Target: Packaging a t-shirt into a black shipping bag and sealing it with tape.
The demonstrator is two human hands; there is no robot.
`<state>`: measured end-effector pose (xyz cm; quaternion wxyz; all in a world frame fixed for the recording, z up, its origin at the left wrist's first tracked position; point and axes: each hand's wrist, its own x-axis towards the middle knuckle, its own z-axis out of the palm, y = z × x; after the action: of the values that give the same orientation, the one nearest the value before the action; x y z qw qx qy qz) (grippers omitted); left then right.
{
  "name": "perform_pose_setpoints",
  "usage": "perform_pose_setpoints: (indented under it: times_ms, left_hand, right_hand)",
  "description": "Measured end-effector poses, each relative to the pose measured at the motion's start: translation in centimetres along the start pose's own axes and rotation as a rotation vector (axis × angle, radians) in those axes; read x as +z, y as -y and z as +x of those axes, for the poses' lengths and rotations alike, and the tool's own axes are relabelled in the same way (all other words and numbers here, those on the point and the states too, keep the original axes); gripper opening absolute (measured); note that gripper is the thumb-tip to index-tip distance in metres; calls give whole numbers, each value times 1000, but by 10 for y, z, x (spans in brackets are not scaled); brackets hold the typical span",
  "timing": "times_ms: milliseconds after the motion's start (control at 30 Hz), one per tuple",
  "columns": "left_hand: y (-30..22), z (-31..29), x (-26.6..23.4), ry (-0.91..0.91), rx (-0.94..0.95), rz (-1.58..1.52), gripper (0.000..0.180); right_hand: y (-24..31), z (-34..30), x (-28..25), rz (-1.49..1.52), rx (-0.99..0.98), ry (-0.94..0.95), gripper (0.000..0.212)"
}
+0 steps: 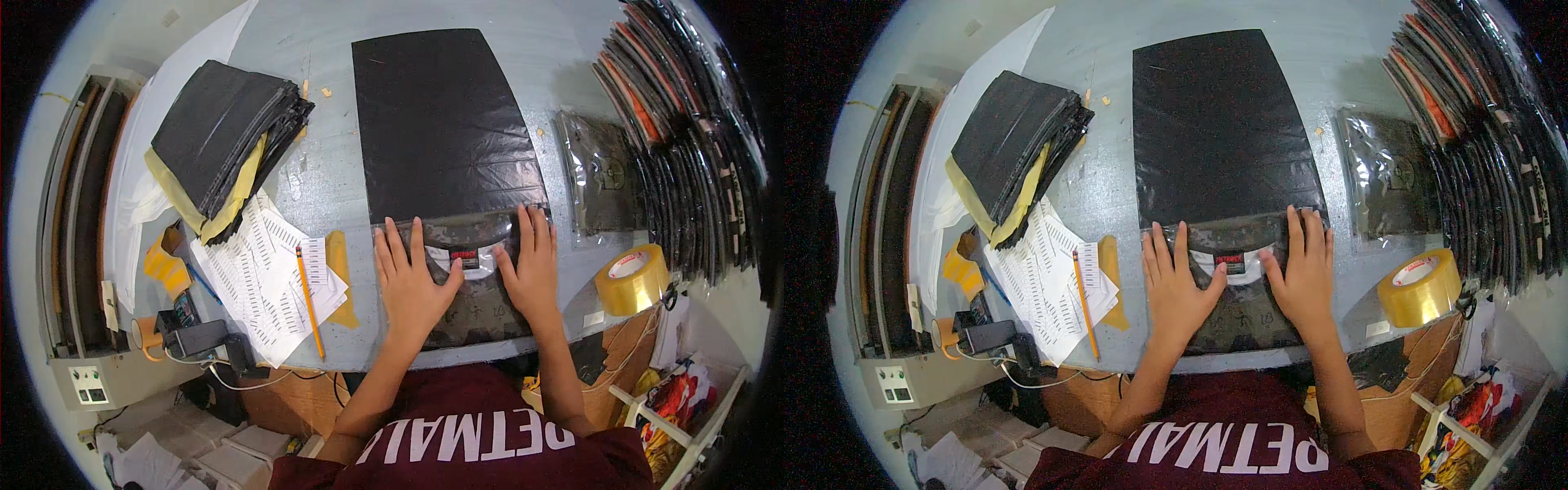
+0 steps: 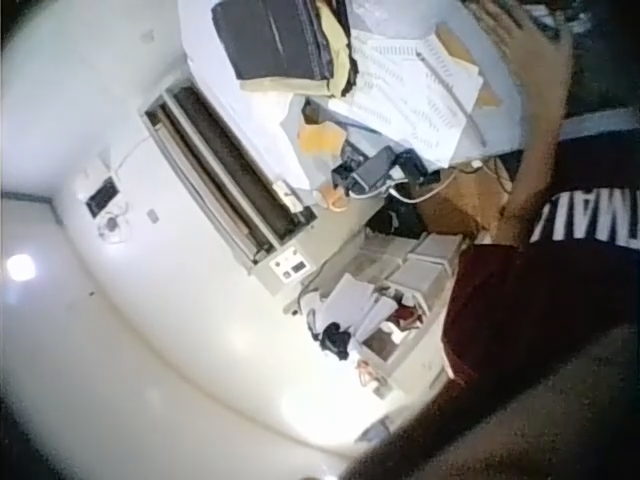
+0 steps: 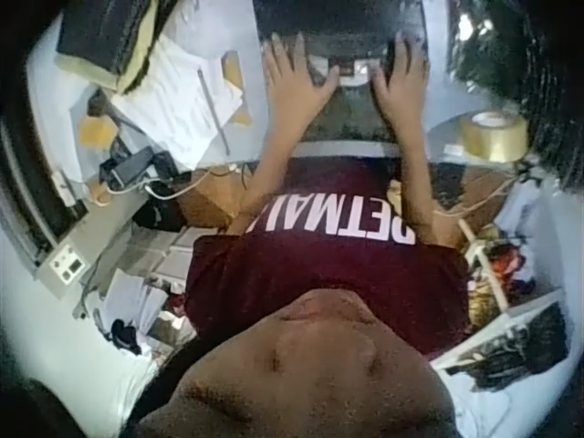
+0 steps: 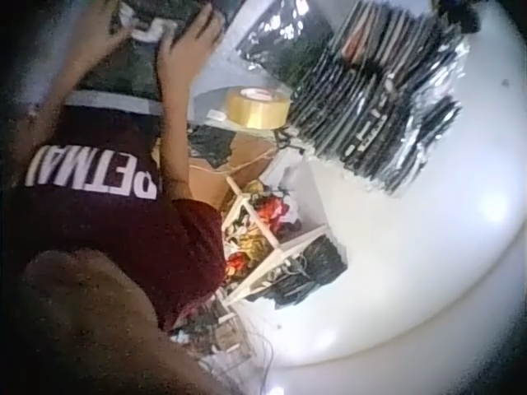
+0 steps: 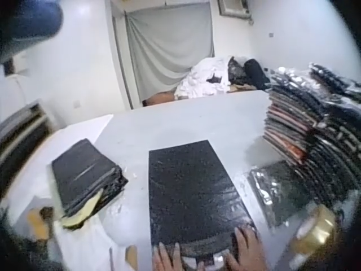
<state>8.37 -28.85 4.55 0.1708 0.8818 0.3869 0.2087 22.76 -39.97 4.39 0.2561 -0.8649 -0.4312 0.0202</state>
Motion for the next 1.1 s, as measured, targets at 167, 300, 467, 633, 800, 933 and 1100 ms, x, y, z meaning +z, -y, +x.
perform_pose_setpoints:
  times_ms: [167, 300, 467, 633, 800, 933, 1100]
  left_hand:
    - [-1, -1, 2, 3, -45, 25, 79]
    - [3, -1, 4, -24, -66, -29, 76]
    - [16, -6, 3, -68, -43, -211, 56]
    - [9, -8, -1, -110, -58, -187, 52]
    - [6, -6, 3, -147, -62, -118, 53]
    - [4, -6, 4, -138, -69, -65, 58]
    - [5, -7, 5, -132, -93, -26, 62]
  right_hand:
    - [0, 0, 2, -129, 6, -7, 72]
    - [2, 0, 1, -167, 30, -17, 78]
    - [-1, -3, -1, -64, -12, -114, 74]
    - [-3, -6, 0, 13, -32, -120, 69]
    - [-1, -4, 2, -97, -5, -86, 69]
    - [1, -4, 4, -167, 13, -84, 71]
    - [2, -6, 0, -109, -51, -178, 72]
